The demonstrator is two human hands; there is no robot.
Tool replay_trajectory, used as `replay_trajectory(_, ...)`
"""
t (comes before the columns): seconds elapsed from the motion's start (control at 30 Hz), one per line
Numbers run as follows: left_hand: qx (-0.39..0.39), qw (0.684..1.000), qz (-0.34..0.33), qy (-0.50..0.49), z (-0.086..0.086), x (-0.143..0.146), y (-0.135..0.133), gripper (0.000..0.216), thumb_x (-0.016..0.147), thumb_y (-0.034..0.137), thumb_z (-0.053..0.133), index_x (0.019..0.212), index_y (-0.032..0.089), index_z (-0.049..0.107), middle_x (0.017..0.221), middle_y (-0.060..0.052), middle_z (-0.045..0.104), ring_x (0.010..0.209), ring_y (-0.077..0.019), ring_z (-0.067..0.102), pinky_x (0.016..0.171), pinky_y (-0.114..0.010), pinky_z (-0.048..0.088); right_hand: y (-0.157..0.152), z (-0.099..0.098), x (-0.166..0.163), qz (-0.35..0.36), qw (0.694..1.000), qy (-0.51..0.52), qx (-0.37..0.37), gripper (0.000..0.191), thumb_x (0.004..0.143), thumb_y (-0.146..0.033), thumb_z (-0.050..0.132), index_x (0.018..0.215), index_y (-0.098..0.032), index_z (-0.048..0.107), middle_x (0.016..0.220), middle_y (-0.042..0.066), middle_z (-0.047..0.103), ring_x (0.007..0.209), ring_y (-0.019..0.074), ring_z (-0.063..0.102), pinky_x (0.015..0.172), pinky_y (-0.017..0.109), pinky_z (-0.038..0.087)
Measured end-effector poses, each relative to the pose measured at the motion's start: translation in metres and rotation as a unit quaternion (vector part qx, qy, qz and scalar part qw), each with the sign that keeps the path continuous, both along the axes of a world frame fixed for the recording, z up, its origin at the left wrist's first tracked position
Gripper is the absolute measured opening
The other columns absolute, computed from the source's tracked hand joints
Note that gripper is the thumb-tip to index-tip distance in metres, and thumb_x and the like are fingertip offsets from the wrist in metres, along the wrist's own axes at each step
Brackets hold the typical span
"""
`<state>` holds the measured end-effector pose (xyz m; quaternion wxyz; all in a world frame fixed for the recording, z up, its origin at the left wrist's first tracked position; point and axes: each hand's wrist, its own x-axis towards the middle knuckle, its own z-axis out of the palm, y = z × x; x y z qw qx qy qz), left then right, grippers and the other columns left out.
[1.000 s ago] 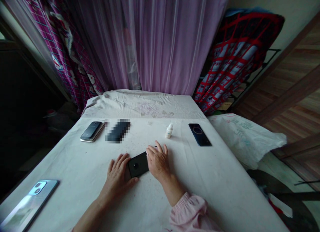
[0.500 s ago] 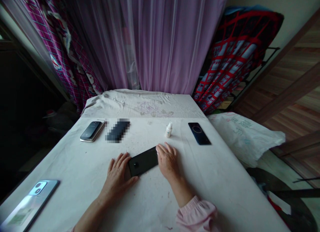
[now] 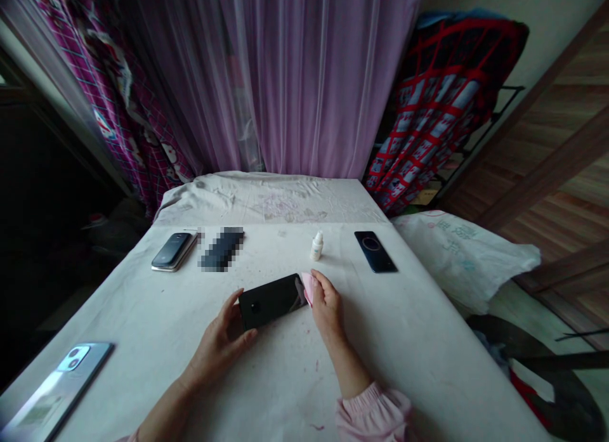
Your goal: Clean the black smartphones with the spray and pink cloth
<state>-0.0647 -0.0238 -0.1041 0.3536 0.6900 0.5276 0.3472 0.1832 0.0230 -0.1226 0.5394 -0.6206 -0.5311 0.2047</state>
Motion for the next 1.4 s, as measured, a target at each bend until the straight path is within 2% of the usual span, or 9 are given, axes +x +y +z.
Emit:
replay_trajectory(0.13, -0.026, 0.997, -0.009, -0.079, 0.003, 0.004, -0.002, 0.071, 0.087, 0.034, 0.050, 0.148, 0.023, 0.017, 0.120, -0.009, 0.062, 0.087, -0.0167, 0.066, 0.073, -0.030, 0.055, 0.002, 0.009, -0.013, 0.045, 0.990, -0.111, 0.068, 0.039, 0.092, -0.026, 0.035, 0.114, -0.019, 0.066, 0.112, 0.010, 0.070, 0.104, 0.0207, 0.065, 0.093, 0.036, 0.051)
replay_trajectory(0.23, -0.014, 0.997, 0.011, -0.081, 0.004, 0.007, -0.002, 0.060, 0.091, 0.037, 0.044, 0.146, 0.022, 0.024, 0.116, -0.009, 0.063, 0.088, -0.0161, 0.066, 0.074, -0.030, 0.054, 0.002, 0.014, -0.021, 0.063, 0.968, -0.206, 0.129, 0.038, 0.091, -0.018, 0.034, 0.113, -0.018, 0.066, 0.111, 0.010, 0.070, 0.108, 0.0210, 0.062, 0.097, 0.039, 0.048)
replay_trajectory(0.33, -0.001, 0.997, 0.035, -0.069, 0.002, 0.008, -0.002, 0.058, 0.093, 0.040, 0.042, 0.145, 0.021, 0.026, 0.110, -0.007, 0.067, 0.090, -0.0171, 0.067, 0.076, -0.031, 0.054, -0.002, 0.020, -0.033, 0.076, 0.949, -0.268, 0.145, 0.039, 0.092, -0.013, 0.033, 0.112, -0.019, 0.066, 0.111, 0.009, 0.070, 0.111, 0.0204, 0.059, 0.102, 0.041, 0.040)
replay_trajectory(0.5, 0.016, 0.995, 0.081, -0.058, 0.000, 0.008, 0.000, 0.048, 0.091, 0.040, 0.046, 0.135, 0.021, 0.039, 0.106, -0.007, 0.071, 0.089, -0.0192, 0.070, 0.076, -0.032, 0.055, -0.017, 0.034, -0.070, 0.151, 0.929, -0.300, 0.155, 0.039, 0.094, -0.012, 0.032, 0.117, -0.020, 0.062, 0.114, 0.007, 0.068, 0.114, 0.0184, 0.056, 0.109, 0.041, 0.027)
replay_trajectory(0.7, 0.067, 0.990, 0.122, -0.032, 0.005, 0.008, 0.002, 0.027, 0.088, 0.037, 0.049, 0.110, 0.022, 0.054, 0.098, -0.004, 0.072, 0.079, -0.0169, 0.069, 0.070, -0.029, 0.055, -0.030, 0.040, -0.098, 0.207, 0.905, -0.315, 0.196, 0.034, 0.097, -0.018, 0.036, 0.122, -0.019, 0.059, 0.114, 0.007, 0.068, 0.113, 0.0176, 0.054, 0.112, 0.040, 0.022)
replay_trajectory(0.83, 0.078, 0.989, 0.123, -0.030, 0.004, 0.006, 0.004, 0.020, 0.086, 0.036, 0.051, 0.099, 0.021, 0.056, 0.087, -0.002, 0.071, 0.072, -0.0157, 0.067, 0.063, -0.027, 0.053, -0.027, 0.037, -0.081, 0.187, 0.890, -0.352, 0.223, 0.034, 0.096, -0.016, 0.038, 0.122, -0.019, 0.059, 0.112, 0.007, 0.069, 0.113, 0.0177, 0.055, 0.112, 0.042, 0.021)
replay_trajectory(1.1, 0.074, 0.988, 0.131, -0.041, 0.004, 0.007, 0.003, 0.018, 0.084, 0.036, 0.055, 0.095, 0.022, 0.058, 0.076, 0.001, 0.069, 0.062, -0.0141, 0.063, 0.057, -0.024, 0.050, -0.016, 0.032, -0.014, 0.055, 0.904, -0.385, 0.177, 0.035, 0.093, -0.011, 0.039, 0.114, -0.022, 0.065, 0.110, 0.005, 0.070, 0.113, 0.0225, 0.052, 0.106, 0.043, 0.026)
replay_trajectory(1.23, 0.065, 0.988, 0.134, -0.047, 0.006, 0.007, 0.004, 0.018, 0.083, 0.036, 0.055, 0.093, 0.021, 0.058, 0.075, 0.000, 0.069, 0.058, -0.0134, 0.061, 0.054, -0.024, 0.049, -0.020, 0.032, -0.030, 0.051, 0.909, -0.373, 0.180, 0.034, 0.094, -0.011, 0.039, 0.113, -0.022, 0.065, 0.111, 0.005, 0.070, 0.114, 0.0226, 0.051, 0.106, 0.044, 0.025)
replay_trajectory(1.4, 0.079, 0.987, 0.122, -0.063, 0.004, 0.008, 0.005, 0.016, 0.083, 0.034, 0.055, 0.093, 0.021, 0.058, 0.079, 0.000, 0.070, 0.065, -0.0142, 0.064, 0.058, -0.024, 0.050, -0.030, 0.034, -0.083, 0.134, 0.901, -0.358, 0.203, 0.031, 0.096, -0.017, 0.039, 0.117, -0.020, 0.062, 0.112, 0.006, 0.069, 0.116, 0.0200, 0.051, 0.108, 0.042, 0.022)
